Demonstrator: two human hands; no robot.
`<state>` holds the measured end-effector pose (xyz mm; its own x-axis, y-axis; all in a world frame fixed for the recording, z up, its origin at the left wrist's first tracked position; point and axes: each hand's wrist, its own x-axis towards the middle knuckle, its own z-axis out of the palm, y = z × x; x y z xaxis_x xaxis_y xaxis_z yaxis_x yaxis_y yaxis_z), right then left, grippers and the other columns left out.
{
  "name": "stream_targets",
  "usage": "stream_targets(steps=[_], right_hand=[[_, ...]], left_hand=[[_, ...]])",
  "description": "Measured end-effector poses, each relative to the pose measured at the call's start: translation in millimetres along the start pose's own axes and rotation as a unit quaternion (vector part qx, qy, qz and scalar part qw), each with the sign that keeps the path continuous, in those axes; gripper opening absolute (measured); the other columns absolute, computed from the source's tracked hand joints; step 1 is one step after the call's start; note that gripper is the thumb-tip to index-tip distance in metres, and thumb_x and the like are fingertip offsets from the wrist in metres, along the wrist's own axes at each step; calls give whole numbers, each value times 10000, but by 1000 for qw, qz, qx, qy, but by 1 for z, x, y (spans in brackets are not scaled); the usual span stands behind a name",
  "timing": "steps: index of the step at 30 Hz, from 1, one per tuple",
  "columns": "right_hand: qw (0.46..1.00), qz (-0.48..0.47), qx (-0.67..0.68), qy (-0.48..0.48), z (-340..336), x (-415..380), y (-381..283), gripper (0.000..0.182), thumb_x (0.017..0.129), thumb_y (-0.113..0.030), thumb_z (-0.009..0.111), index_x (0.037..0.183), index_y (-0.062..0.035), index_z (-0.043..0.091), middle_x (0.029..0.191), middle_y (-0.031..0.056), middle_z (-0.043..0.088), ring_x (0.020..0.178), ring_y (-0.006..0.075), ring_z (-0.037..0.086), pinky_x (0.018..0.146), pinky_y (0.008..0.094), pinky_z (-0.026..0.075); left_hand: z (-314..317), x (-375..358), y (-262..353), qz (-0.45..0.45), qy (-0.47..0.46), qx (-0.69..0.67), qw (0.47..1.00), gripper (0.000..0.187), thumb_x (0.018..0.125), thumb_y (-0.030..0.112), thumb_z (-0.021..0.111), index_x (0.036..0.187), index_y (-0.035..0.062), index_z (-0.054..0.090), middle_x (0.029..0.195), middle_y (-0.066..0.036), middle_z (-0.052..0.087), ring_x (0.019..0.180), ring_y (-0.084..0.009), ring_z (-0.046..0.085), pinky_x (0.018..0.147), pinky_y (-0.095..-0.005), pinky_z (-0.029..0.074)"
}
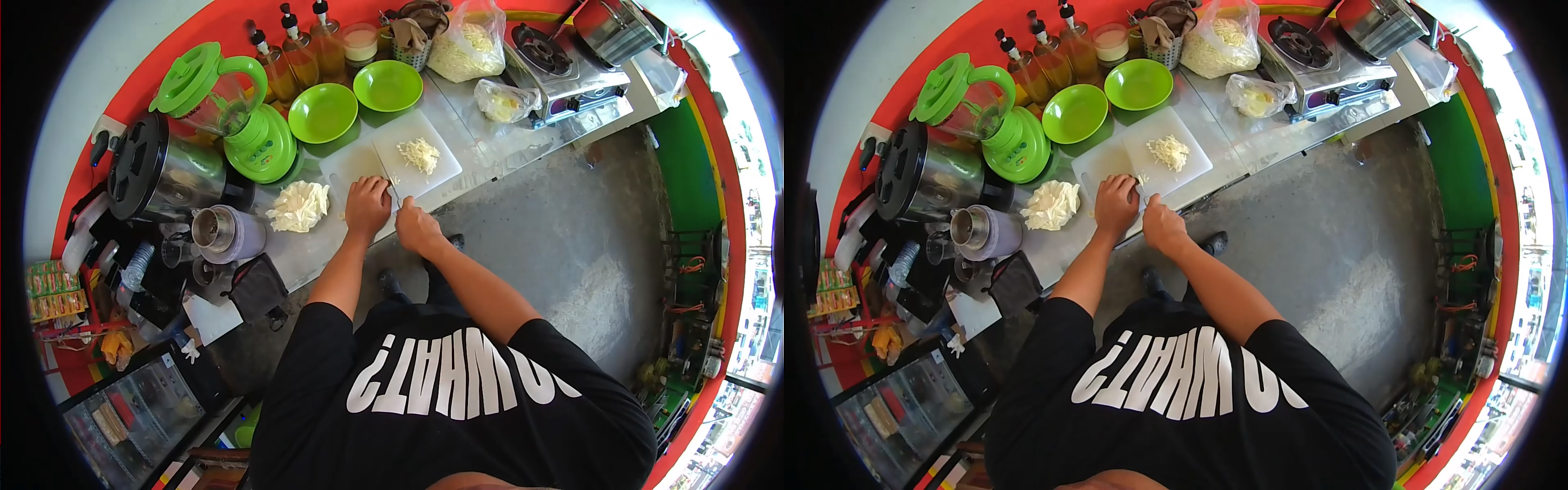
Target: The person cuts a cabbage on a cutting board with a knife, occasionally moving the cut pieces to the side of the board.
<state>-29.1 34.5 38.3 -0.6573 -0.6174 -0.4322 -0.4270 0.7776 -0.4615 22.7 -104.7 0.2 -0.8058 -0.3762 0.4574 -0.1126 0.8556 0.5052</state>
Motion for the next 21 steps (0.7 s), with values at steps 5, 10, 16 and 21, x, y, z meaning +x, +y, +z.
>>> stream_targets(steps=[5,10,16,21], right_hand=[[1000,14,-3,11,8,-12,-2,282,1030,-232,480,1131,21,411,1028,347,681,981,515,670,872,572,527],[1000,14,5,-5,0,1,-3,289,1030,-233,473,1147,25,416,1047,338,684,1006,503,670,885,554,530],[1000,7,-3,-7,-2,-2,-7,271,1033,-222,464,1135,25,423,1041,327,690,1011,495,674,886,547,533],[1000,10,-30,1,6,-8,-4,240,981,-151,506,1124,33,445,1031,315,700,991,469,696,857,519,560]], left_hand=[[3,-1,0,8,17,21,1000,150,785,84,642,928,82,687,969,-39,674,956,-258,603,831,-401,456],[4,-3,-1,-7,7,5,1000,155,793,105,659,941,65,680,1009,-77,687,977,-294,608,859,-422,452],[4,-2,-1,-36,3,11,999,156,782,117,676,931,74,676,971,-67,664,974,-293,595,848,-416,444],[2,-1,0,-28,17,37,999,130,779,142,661,894,83,674,965,-43,626,988,-270,570,849,-419,431]])
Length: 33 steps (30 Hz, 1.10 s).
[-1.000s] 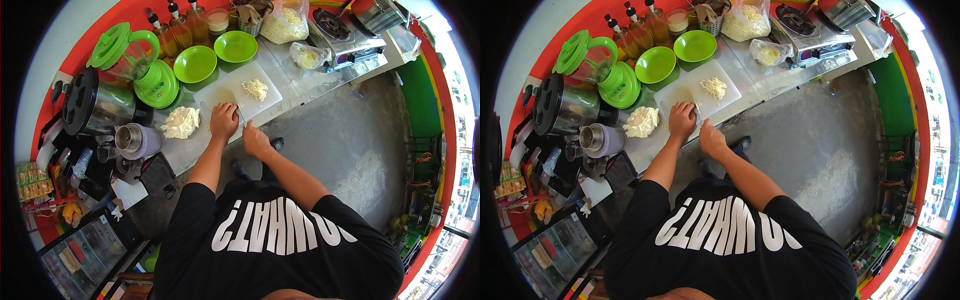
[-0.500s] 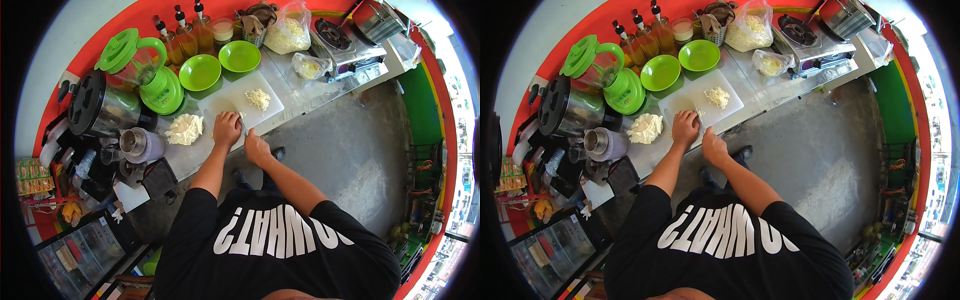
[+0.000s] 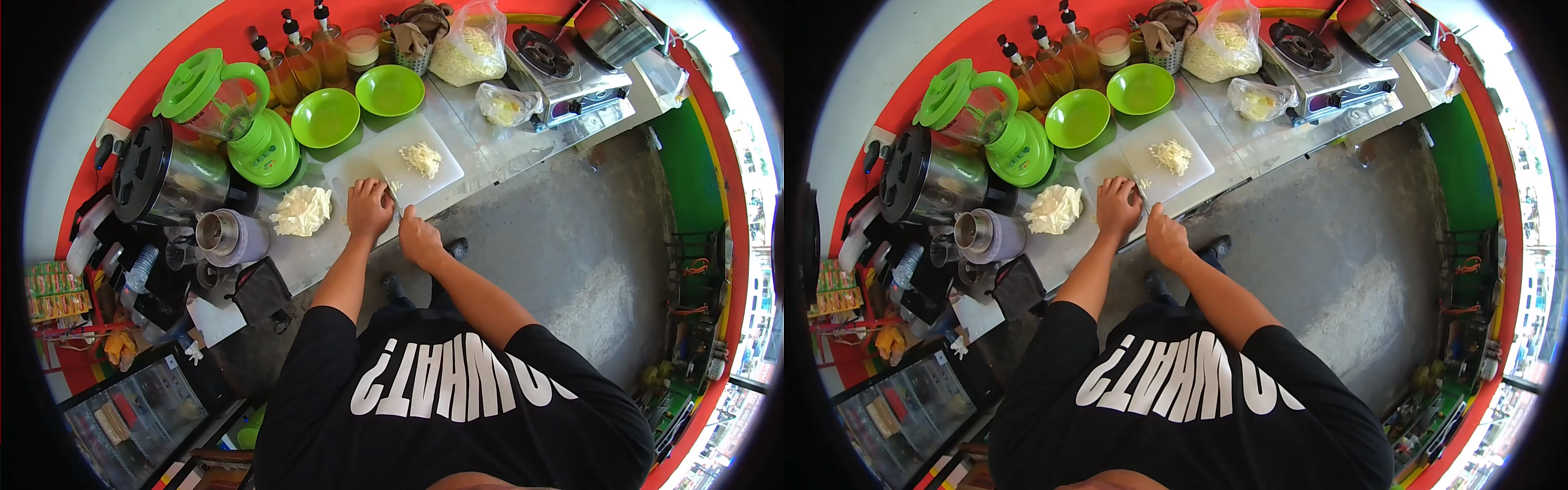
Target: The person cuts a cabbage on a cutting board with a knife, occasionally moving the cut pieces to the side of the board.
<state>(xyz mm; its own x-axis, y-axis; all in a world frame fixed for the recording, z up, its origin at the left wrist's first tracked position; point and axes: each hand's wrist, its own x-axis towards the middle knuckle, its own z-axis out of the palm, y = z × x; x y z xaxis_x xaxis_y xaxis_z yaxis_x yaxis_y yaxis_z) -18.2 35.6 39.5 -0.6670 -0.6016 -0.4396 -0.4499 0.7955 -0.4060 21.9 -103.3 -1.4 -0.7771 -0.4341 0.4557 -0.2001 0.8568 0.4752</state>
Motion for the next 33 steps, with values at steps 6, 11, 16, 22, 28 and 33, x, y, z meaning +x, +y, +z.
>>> stream_targets(steps=[6,11,16,22,28,33], right_hand=[[1000,-21,-12,5,-14,12,-3,237,946,-88,523,1134,34,447,1026,300,711,971,448,715,847,500,577],[1000,5,11,1,-4,-3,-4,218,972,-117,503,1134,17,447,1031,298,710,977,456,710,870,519,562],[998,-24,51,9,-3,7,5,326,1044,-291,475,1140,17,431,1026,336,687,981,510,671,871,572,525],[996,-52,67,-30,-14,8,40,369,1043,-348,469,1181,-6,458,1022,332,684,1002,516,653,882,590,500],[998,-39,39,-22,-42,5,71,375,1034,-371,485,1173,-22,481,1016,324,685,976,523,644,860,607,484],[998,-42,51,11,-47,13,74,355,1031,-364,493,1150,-30,488,970,313,690,950,523,646,844,608,485]], left_hand=[[0,0,-2,-7,1,-18,1000,145,783,124,675,920,77,685,978,-48,632,991,-279,572,856,-424,426],[1,1,-2,-11,-6,-4,1000,138,804,111,643,929,74,689,966,-52,636,985,-283,573,854,-422,426],[3,-1,-2,-8,-8,-5,1000,133,811,129,627,923,79,677,976,-56,628,998,-285,567,850,-427,428],[4,-1,-2,-22,-20,15,999,126,810,132,628,929,91,628,947,-67,609,971,-294,560,841,-434,427],[6,0,-4,-23,-11,-7,1000,94,806,121,622,892,92,596,909,-67,589,920,-295,559,812,-427,440],[4,2,-1,-34,-26,-12,999,98,792,108,621,881,87,585,892,-72,582,891,-298,557,779,-423,456]])
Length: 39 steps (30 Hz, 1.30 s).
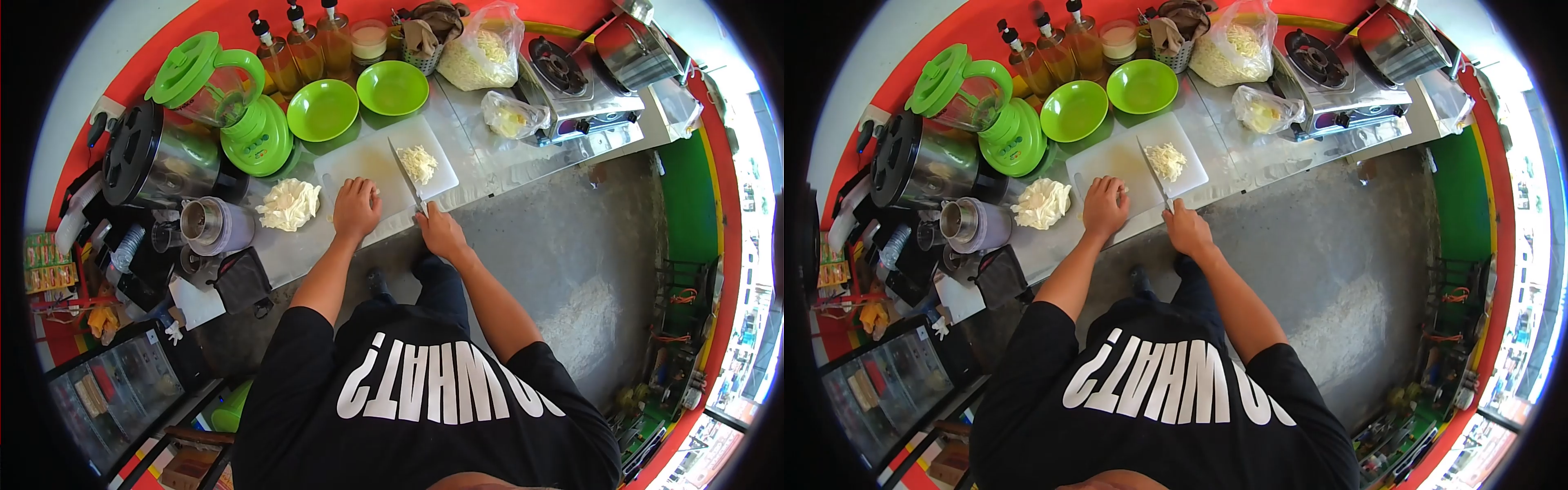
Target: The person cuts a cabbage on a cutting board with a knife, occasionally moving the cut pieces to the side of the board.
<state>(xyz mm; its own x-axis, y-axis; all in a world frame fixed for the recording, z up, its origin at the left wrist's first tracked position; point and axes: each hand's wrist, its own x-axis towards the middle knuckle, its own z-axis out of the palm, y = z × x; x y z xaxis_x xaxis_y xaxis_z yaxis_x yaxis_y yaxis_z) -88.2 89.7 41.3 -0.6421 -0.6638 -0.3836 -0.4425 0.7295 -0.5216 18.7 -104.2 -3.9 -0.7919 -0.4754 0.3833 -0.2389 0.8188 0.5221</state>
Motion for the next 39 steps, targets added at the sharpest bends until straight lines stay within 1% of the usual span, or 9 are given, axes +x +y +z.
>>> stream_targets(steps=[2,4,7,16,20,26,30,34,39], right_hand=[[1000,-19,8,11,-2,1,3,351,1030,-365,497,1143,-33,489,953,309,690,936,523,646,836,606,487],[997,-79,-3,-15,-9,0,2,353,1030,-366,523,1146,-33,492,895,319,669,900,532,629,783,607,474],[989,-133,-14,-56,-18,7,12,347,1027,-365,513,1172,-49,515,901,307,679,891,521,643,799,596,494],[991,-119,-31,-56,-63,31,48,343,1033,-355,507,1194,-52,514,857,299,684,837,522,648,763,601,501],[988,-132,-32,-69,-74,33,49,341,1035,-351,509,1193,-49,499,838,293,683,829,517,651,743,604,502],[973,-192,-43,-122,-62,23,53,320,1032,-349,522,1159,-58,496,833,280,686,801,518,649,722,604,505],[970,-212,-43,-112,-55,10,44,307,1032,-350,522,1120,-57,499,813,276,683,791,509,655,710,599,515],[974,-192,-86,-86,-46,5,38,320,1029,-359,522,1136,-58,499,808,270,686,789,504,661,709,594,522],[989,-120,-89,-23,-45,-1,41,316,1015,-350,538,1082,-41,553,813,278,686,784,509,662,718,601,521]], left_hand=[[-1,3,3,-2,-7,2,1000,100,788,105,621,878,85,581,885,-74,578,888,-300,556,772,-424,461],[-1,4,5,-1,-6,16,1000,112,786,102,619,890,77,586,878,-80,572,882,-303,557,770,-431,468],[-3,4,6,9,-8,13,1000,125,788,98,615,907,71,593,882,-82,570,882,-305,555,777,-435,472],[-8,11,13,-33,-57,16,998,119,785,102,617,884,64,564,878,-88,553,867,-314,537,771,-439,467],[-6,14,13,-39,-45,35,998,120,783,104,619,871,63,549,876,-92,551,865,-319,530,765,-440,463],[-10,12,6,-44,-31,26,998,109,783,91,631,866,64,567,891,-88,556,885,-316,527,784,-443,447],[-28,2,8,-17,-47,38,998,88,842,125,660,901,77,615,943,-65,587,943,-300,538,830,-428,432],[-30,-2,10,-38,-25,50,998,87,904,156,669,951,91,633,957,-53,600,974,-303,546,857,-430,438],[-14,-13,5,-60,-16,7,998,99,897,147,673,970,85,646,961,-56,623,962,-295,567,867,-422,446]])
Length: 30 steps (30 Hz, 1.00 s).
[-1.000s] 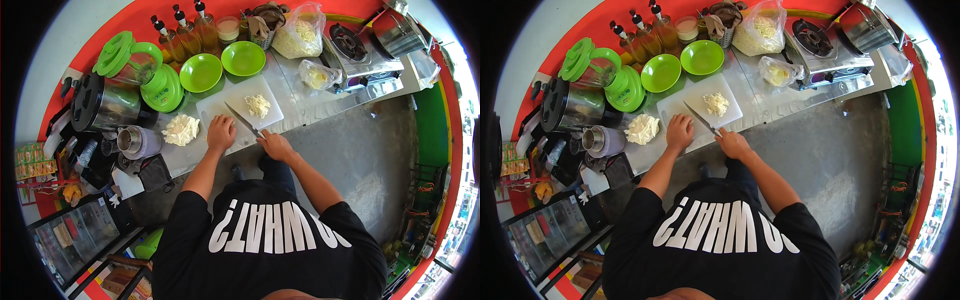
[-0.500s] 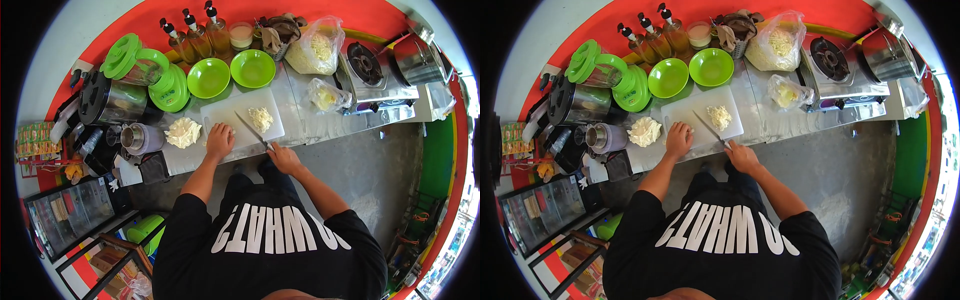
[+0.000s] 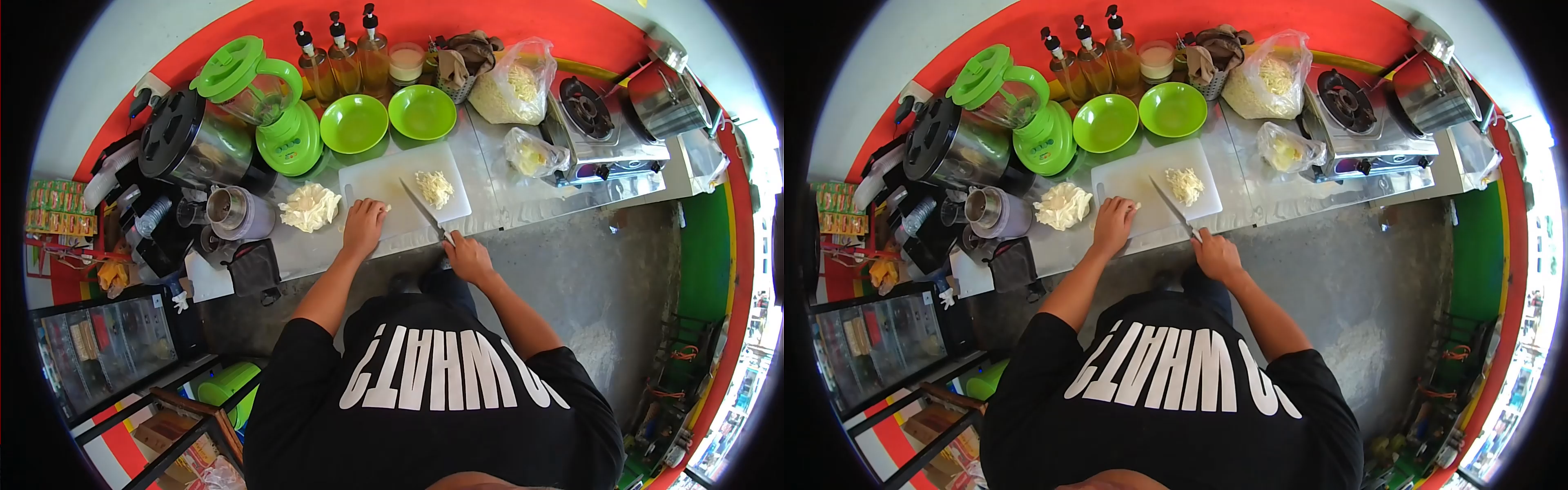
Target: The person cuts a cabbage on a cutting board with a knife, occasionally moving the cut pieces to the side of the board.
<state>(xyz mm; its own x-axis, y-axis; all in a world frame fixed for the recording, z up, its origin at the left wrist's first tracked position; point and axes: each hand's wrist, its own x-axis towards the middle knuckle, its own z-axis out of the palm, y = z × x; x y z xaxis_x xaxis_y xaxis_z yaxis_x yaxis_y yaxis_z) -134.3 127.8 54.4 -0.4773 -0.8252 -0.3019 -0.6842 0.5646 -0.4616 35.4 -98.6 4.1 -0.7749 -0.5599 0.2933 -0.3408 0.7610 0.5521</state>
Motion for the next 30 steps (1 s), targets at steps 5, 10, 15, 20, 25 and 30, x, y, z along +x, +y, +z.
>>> stream_targets(steps=[5,10,15,20,25,30], right_hand=[[998,12,-9,68,5,-12,6,308,1004,-338,550,1054,-34,574,799,290,678,780,509,660,718,604,518],[997,9,-20,81,-4,-22,-23,310,1004,-331,551,1059,-26,569,786,292,674,766,510,658,713,603,517],[996,49,-33,62,7,-18,-58,296,1016,-317,530,1046,-23,556,793,268,696,751,472,689,706,577,543],[995,53,-77,38,21,-4,-75,292,1018,-298,531,1064,-9,545,808,253,710,779,457,706,723,544,560],[992,50,-115,10,10,2,-92,256,995,-235,555,1060,12,542,833,238,728,821,411,736,752,493,585],[986,58,-158,-1,17,11,-96,190,935,-113,571,1073,10,528,832,221,735,821,370,751,730,453,601]], left_hand=[[13,15,0,23,23,-43,999,86,876,131,690,941,78,669,938,-52,656,933,-283,592,839,-407,460],[28,21,6,59,64,-39,995,69,864,97,697,929,74,697,952,-46,678,929,-284,603,820,-411,464],[21,15,10,52,70,-47,995,114,858,92,691,970,74,701,959,-51,678,937,-289,610,818,-417,466],[19,18,13,37,45,-47,997,152,853,93,670,1002,78,695,975,-53,673,936,-292,611,820,-422,473],[19,15,18,30,53,-38,997,159,860,104,653,1011,67,687,967,-68,669,908,-308,615,810,-429,479],[19,17,18,29,36,-29,998,175,843,99,653,1012,69,685,961,-63,664,913,-307,610,812,-427,480]])
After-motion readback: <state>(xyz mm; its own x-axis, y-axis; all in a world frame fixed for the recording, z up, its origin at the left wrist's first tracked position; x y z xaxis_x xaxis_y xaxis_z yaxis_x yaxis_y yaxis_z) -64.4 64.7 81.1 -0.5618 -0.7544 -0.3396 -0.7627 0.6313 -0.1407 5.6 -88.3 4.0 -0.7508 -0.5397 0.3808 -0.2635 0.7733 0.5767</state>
